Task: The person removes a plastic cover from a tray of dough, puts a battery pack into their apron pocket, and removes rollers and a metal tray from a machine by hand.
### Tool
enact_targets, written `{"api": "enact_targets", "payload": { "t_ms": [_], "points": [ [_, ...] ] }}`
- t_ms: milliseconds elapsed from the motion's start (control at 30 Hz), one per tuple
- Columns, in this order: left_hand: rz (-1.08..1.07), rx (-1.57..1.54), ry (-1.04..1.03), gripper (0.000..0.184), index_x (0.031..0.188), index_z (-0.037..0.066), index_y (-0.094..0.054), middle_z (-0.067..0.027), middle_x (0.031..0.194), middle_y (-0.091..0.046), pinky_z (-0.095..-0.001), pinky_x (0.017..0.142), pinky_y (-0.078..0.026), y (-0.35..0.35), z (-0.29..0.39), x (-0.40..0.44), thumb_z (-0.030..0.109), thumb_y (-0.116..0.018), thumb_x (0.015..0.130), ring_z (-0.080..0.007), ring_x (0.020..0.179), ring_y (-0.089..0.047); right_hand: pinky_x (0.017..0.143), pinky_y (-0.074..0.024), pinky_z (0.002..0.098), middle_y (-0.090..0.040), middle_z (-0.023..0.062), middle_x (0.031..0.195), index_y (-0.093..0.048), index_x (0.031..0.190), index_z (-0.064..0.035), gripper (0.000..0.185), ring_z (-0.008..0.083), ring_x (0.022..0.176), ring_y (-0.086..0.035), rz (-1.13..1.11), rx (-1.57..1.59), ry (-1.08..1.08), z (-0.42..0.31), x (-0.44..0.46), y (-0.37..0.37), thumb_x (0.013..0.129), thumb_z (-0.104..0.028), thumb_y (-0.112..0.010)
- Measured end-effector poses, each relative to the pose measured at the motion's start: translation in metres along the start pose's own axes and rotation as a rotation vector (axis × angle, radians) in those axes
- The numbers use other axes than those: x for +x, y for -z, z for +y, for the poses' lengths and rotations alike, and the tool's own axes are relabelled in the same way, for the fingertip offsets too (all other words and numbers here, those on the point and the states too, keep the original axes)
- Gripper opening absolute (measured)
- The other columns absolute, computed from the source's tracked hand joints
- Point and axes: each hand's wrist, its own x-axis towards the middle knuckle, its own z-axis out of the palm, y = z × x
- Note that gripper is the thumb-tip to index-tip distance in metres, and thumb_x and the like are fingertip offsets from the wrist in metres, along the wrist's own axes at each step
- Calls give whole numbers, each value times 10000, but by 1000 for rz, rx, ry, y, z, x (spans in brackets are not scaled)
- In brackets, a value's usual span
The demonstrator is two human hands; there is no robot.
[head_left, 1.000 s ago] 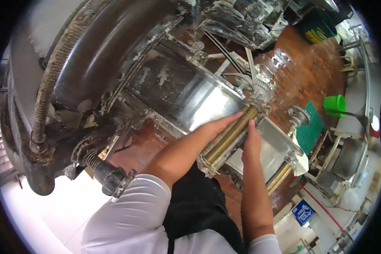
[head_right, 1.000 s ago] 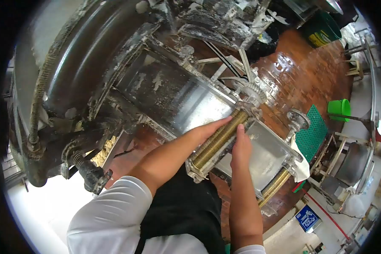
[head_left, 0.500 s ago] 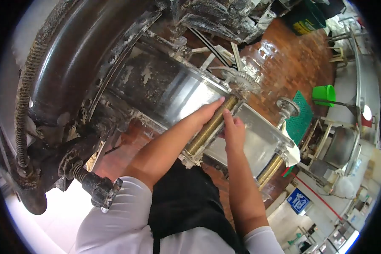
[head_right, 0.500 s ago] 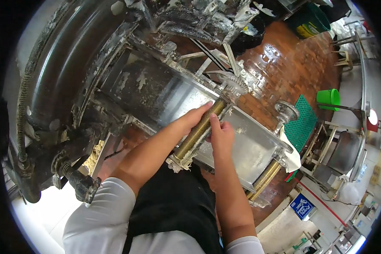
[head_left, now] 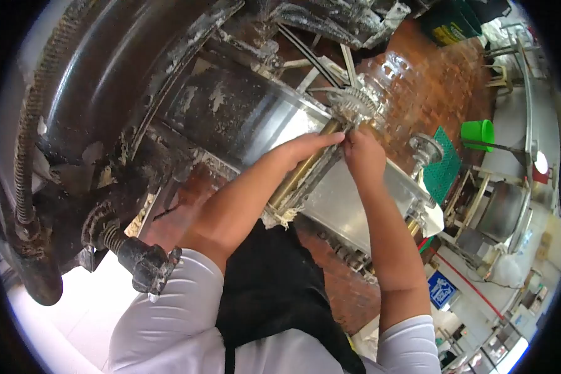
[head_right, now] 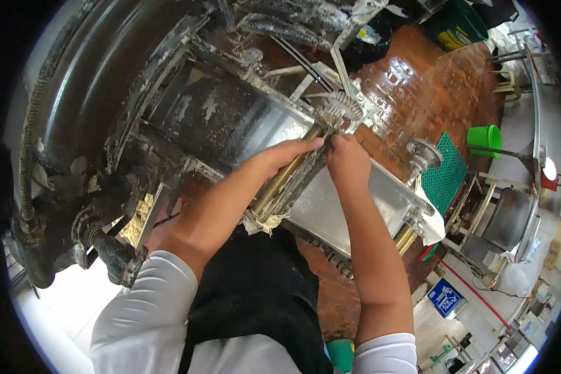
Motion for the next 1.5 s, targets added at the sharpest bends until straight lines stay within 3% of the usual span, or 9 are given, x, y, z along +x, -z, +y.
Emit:
{"api": "enact_targets", "payload": {
  "t_ms": [200,333,467,533,667,867,1167,1367,1500],
  "points": [
    [90,227,-176,584,1169,44,-620,-72,989,-668,-310,761,-516,2,-7,16,476,-754,801,-145,848,-629,792,-507,475,-643,148,978,-658,951,-82,162,348,949,-632,-46,-34,-87,15,-3,-4,850,-204,-622],
    [101,214,-178,593,1181,45,-614,-68,997,-662,-312,786,-506,0,-6,15,458,-770,786,-152,868,-621,892,-498,425,-619,134,1171,-618,1160,-113,423,331,1089,-592,161,10,14,46,-62,-16,767,-201,-749],
    [41,186,-139,731,1222,12,-594,-101,1060,-655,-315,822,-499,-2,0,8,493,-808,713,-195,931,-622,851,-517,394,-633,143,1126,-595,1223,-109,535,291,993,-640,-296,497,-83,-19,-134,2,752,-273,-786],
    [61,157,-140,650,1191,39,-609,-82,1016,-659,-311,797,-502,-4,0,6,474,-791,743,-170,888,-623,775,-533,373,-659,123,1016,-576,1243,-82,595,263,864,-669,-406,621,-15,-45,-149,4,742,-311,-802],
    [67,147,-134,629,1177,36,-611,-79,989,-663,-308,772,-508,-7,1,3,457,-786,745,-163,846,-631,663,-515,329,-669,97,782,-589,1129,-35,515,214,698,-658,-563,975,-106,-50,-151,-33,750,-304,-809],
    [81,149,-147,627,1159,16,-607,-96,965,-662,-302,736,-517,-8,-1,2,458,-778,748,-166,809,-635,626,-499,325,-662,93,746,-610,970,3,327,174,674,-627,-752,1204,-138,-37,-145,-61,814,-247,-751],
    [82,159,-137,622,1157,14,-605,-94,961,-661,-298,722,-521,-5,0,4,455,-774,753,-162,804,-636,635,-494,354,-652,150,731,-672,890,-17,167,268,666,-636,-449,709,195,-45,-139,-46,819,-169,-668],
    [77,157,-141,602,1160,16,-606,-86,946,-663,-301,722,-525,-7,2,1,434,-775,761,-156,790,-636,650,-499,339,-668,153,791,-686,912,-24,147,272,684,-640,-539,911,29,-36,-140,-10,848,-153,-658],
    [61,118,-156,596,1165,16,-606,-87,953,-666,-307,727,-525,-6,-2,6,425,-776,766,-157,796,-639,657,-507,315,-694,115,849,-658,1053,-13,223,209,710,-652,-477,1054,-245,14,-129,4,864,-130,-668]
  ]
}}
